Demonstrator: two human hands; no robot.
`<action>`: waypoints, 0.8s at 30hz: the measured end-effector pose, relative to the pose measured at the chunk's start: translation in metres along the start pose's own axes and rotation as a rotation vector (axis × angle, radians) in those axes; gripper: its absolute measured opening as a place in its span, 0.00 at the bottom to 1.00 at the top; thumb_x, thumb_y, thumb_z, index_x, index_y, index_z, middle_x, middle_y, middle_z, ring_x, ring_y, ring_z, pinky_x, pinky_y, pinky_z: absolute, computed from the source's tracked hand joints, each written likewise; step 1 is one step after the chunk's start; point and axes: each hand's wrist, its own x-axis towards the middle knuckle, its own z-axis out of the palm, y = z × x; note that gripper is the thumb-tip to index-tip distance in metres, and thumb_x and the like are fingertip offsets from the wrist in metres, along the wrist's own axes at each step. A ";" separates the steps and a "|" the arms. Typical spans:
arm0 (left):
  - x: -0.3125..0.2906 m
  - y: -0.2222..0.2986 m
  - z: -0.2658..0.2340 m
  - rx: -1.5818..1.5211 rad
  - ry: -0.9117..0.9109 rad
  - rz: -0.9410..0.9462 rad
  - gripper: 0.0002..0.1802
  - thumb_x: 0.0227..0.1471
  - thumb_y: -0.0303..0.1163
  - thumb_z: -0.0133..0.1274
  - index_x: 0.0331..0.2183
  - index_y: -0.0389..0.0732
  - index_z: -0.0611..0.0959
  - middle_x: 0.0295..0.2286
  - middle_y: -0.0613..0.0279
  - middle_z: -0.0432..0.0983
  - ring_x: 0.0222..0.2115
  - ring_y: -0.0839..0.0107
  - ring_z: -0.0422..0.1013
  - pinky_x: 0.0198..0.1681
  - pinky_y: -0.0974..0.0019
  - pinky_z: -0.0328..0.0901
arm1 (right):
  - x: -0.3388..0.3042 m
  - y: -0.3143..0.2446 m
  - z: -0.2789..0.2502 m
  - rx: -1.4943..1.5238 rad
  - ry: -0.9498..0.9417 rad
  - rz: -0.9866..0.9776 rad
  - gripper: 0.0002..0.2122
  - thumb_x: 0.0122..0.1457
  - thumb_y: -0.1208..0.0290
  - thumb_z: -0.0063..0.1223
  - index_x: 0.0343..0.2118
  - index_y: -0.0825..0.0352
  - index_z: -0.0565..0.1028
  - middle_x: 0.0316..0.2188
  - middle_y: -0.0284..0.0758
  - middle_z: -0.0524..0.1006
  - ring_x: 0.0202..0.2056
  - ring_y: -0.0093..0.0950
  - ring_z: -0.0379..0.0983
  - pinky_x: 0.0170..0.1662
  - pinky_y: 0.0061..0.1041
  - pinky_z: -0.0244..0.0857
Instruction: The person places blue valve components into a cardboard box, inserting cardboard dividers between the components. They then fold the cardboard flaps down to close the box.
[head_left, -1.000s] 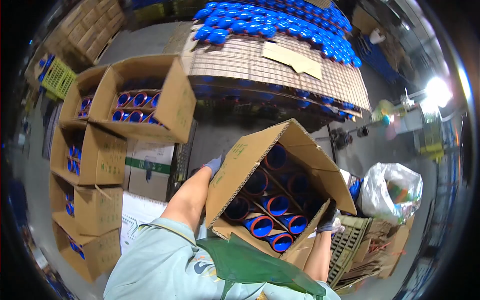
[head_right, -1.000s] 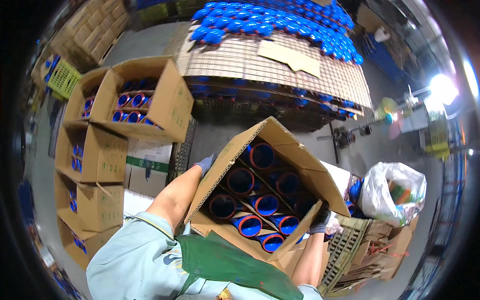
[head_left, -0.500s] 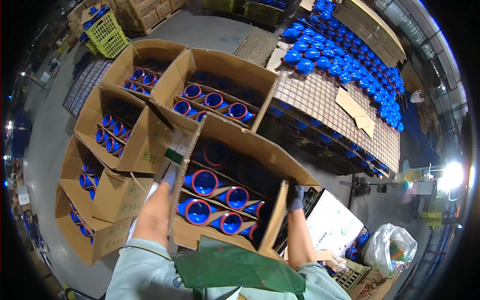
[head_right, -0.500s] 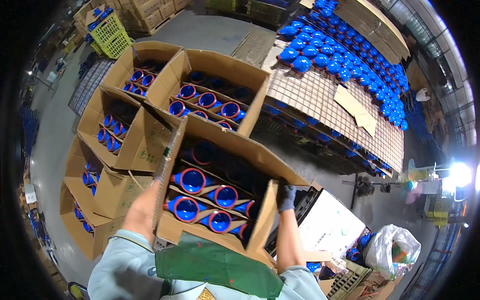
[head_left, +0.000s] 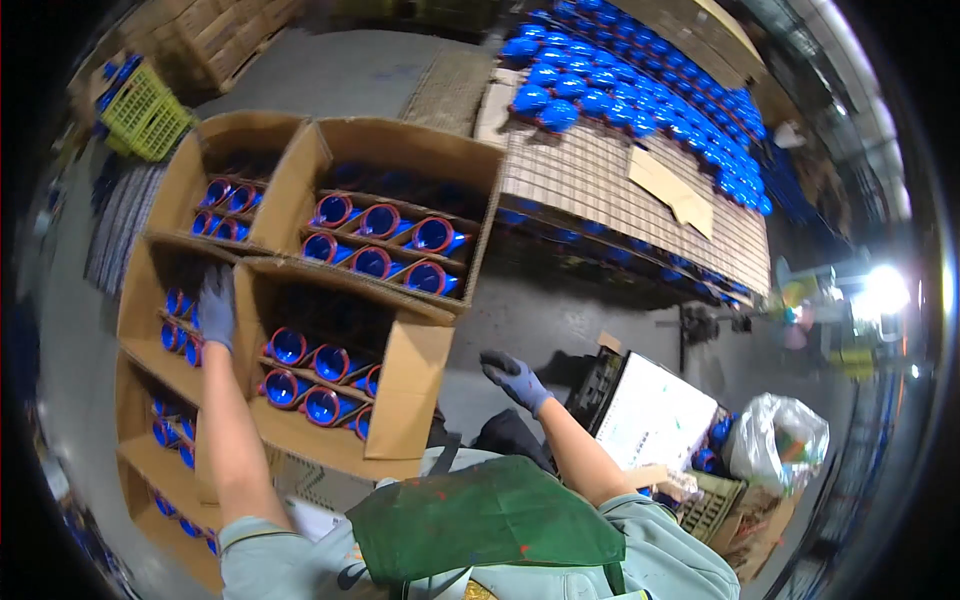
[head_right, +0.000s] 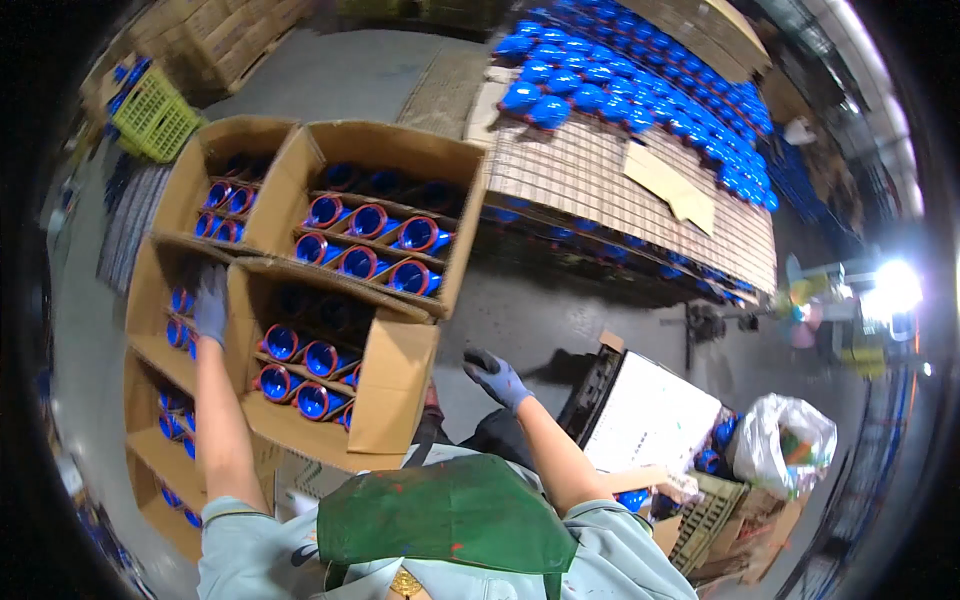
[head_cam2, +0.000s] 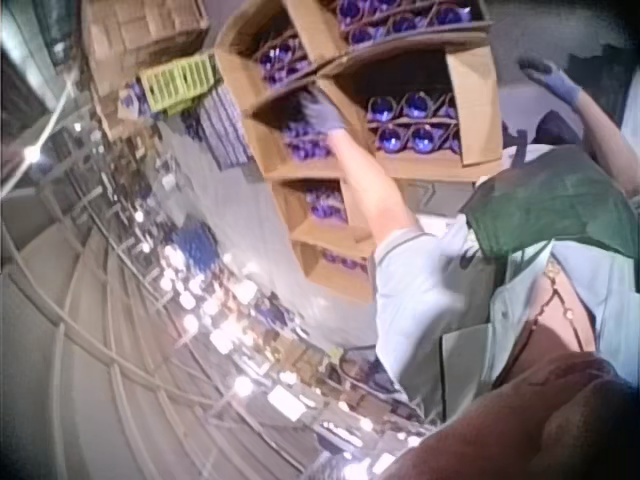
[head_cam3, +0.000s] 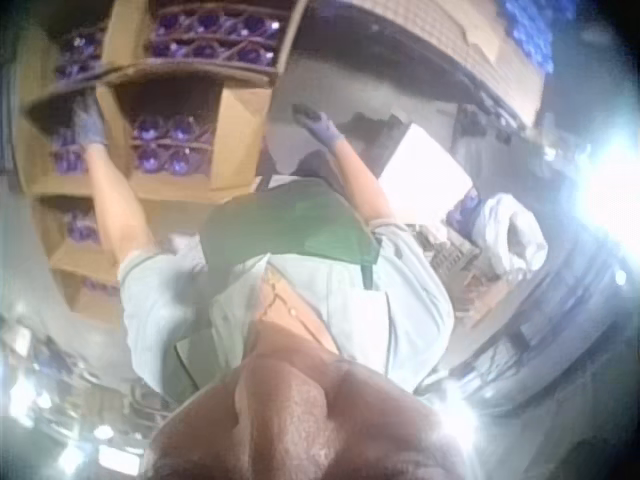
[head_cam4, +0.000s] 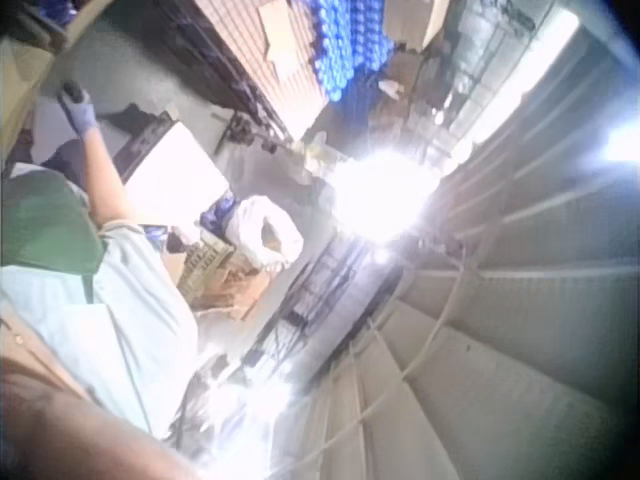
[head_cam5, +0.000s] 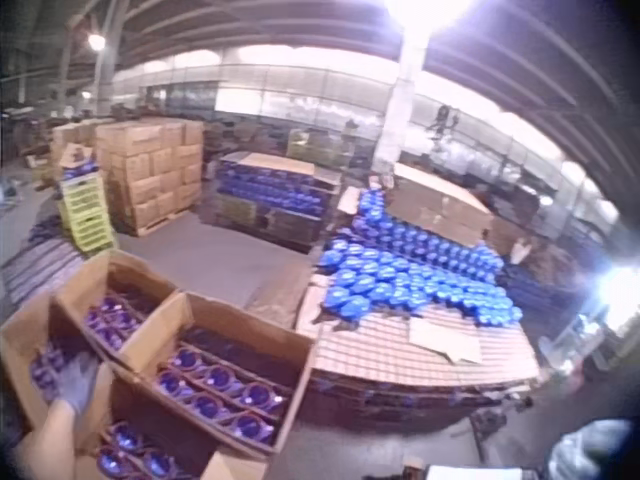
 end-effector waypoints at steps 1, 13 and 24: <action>0.022 0.077 -0.028 -0.033 -0.148 -0.265 0.23 0.60 0.41 0.46 0.53 0.41 0.72 0.48 0.46 0.72 0.47 0.45 0.68 0.51 0.52 0.63 | -0.029 0.032 -0.025 -0.121 0.115 0.095 0.19 0.59 0.65 0.56 0.52 0.66 0.73 0.46 0.37 0.77 0.50 0.26 0.71 0.54 0.24 0.63; -0.001 0.116 0.003 0.009 -0.377 -0.545 0.37 0.52 0.46 0.54 0.59 0.43 0.64 0.51 0.44 0.67 0.51 0.47 0.65 0.53 0.51 0.61 | -0.406 0.374 -0.105 0.536 0.698 1.035 0.14 0.60 0.60 0.47 0.39 0.65 0.75 0.31 0.39 0.79 0.31 0.33 0.76 0.36 0.34 0.69; 0.249 0.172 -0.071 -0.544 -0.741 -0.409 0.26 0.54 0.47 0.51 0.47 0.37 0.75 0.43 0.38 0.74 0.44 0.41 0.70 0.47 0.50 0.65 | -0.002 0.094 -0.360 -0.151 0.862 -0.158 0.14 0.58 0.68 0.55 0.46 0.67 0.77 0.39 0.41 0.80 0.41 0.29 0.76 0.47 0.26 0.67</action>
